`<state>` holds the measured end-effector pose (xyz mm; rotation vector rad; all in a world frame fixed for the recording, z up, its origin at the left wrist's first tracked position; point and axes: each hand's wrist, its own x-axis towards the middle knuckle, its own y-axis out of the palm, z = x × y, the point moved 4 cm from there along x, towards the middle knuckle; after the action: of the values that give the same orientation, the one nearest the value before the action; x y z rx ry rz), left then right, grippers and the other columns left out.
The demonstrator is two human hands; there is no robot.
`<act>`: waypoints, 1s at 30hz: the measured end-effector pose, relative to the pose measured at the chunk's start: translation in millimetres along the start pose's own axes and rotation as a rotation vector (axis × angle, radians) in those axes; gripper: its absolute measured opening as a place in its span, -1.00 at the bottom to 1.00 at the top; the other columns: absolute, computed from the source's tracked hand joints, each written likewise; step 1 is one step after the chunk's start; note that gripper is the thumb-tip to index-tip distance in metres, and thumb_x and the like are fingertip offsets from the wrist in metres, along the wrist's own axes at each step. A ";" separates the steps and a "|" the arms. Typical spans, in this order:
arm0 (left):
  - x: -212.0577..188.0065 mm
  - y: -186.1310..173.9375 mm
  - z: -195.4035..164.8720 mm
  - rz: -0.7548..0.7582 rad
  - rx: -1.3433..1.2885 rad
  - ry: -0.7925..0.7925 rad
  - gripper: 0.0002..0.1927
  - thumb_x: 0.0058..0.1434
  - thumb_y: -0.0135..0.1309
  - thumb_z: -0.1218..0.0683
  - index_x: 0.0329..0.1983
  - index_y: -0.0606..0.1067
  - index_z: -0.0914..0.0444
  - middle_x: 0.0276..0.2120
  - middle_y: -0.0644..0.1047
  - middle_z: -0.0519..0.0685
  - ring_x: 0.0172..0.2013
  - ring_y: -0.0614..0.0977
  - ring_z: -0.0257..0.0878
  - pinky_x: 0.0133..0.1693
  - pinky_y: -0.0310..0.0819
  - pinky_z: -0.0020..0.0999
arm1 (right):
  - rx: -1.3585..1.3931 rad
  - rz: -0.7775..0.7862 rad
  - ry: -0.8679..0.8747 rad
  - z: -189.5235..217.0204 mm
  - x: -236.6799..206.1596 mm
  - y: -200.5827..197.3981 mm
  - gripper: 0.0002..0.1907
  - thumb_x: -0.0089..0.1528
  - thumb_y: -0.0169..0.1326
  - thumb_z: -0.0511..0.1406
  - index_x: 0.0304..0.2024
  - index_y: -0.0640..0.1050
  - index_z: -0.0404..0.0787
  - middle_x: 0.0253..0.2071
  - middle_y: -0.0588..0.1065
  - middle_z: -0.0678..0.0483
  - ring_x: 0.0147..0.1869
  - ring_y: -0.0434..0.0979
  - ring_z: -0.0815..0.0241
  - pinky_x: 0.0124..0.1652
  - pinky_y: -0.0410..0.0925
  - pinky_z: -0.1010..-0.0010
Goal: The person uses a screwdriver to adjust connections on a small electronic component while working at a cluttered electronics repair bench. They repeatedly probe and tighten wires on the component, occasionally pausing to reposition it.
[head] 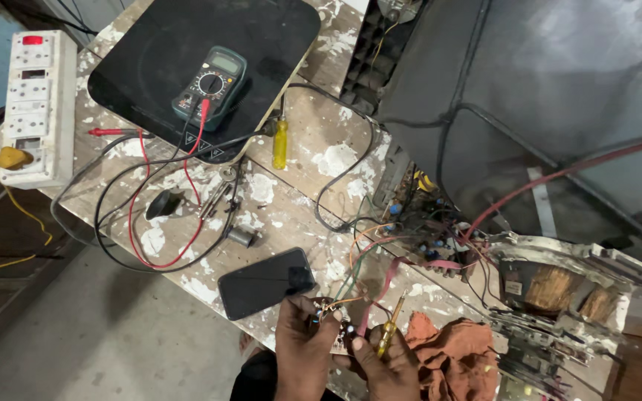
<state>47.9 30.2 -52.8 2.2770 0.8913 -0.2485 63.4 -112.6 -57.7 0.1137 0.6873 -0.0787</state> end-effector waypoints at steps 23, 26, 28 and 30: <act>-49.7 16.2 -66.5 0.262 1.103 0.420 -0.31 -0.13 0.09 0.24 0.20 0.44 0.28 0.16 0.35 0.26 0.06 0.55 0.17 0.01 0.52 -0.09 | -0.118 0.092 -0.271 -2.8 0.8 -28.8 -0.78 0.16 0.26 -0.46 -0.35 0.43 -0.31 -0.45 0.51 0.07 -0.40 0.44 0.34 -0.38 0.37 0.48; -49.7 18.2 -69.2 0.325 1.143 0.325 -0.29 -0.13 0.13 0.23 0.22 0.41 0.28 0.23 0.30 0.29 0.10 0.49 0.25 0.02 0.48 -0.07 | -0.148 0.083 -0.207 4.5 -6.9 -23.3 -0.79 0.13 0.25 -0.46 -0.31 0.45 -0.27 -0.43 0.55 0.05 -0.39 0.48 0.33 -0.36 0.39 0.46; -50.1 18.4 -70.2 0.372 1.166 0.225 -0.24 -0.12 0.16 0.21 0.27 0.38 0.25 0.27 0.28 0.28 0.11 0.47 0.27 0.02 0.46 -0.07 | -0.190 0.064 -0.098 9.9 -14.1 -20.6 -0.82 0.09 0.20 -0.45 -0.26 0.52 -0.23 -0.42 0.62 0.02 -0.39 0.57 0.30 -0.33 0.46 0.45; -48.0 18.9 -70.6 0.411 1.184 0.114 -0.16 -0.13 0.16 0.19 0.35 0.34 0.20 0.29 0.27 0.24 0.12 0.47 0.25 0.03 0.46 -0.09 | -0.209 0.093 -0.271 24.9 -17.7 -15.0 -0.80 0.13 0.25 -0.45 -0.29 0.47 -0.29 -0.42 0.59 0.00 -0.38 0.52 0.32 -0.33 0.41 0.47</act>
<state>20.0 40.4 29.5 3.5129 0.2690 -0.5673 63.8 -130.1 -28.4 -0.0650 0.4161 0.0659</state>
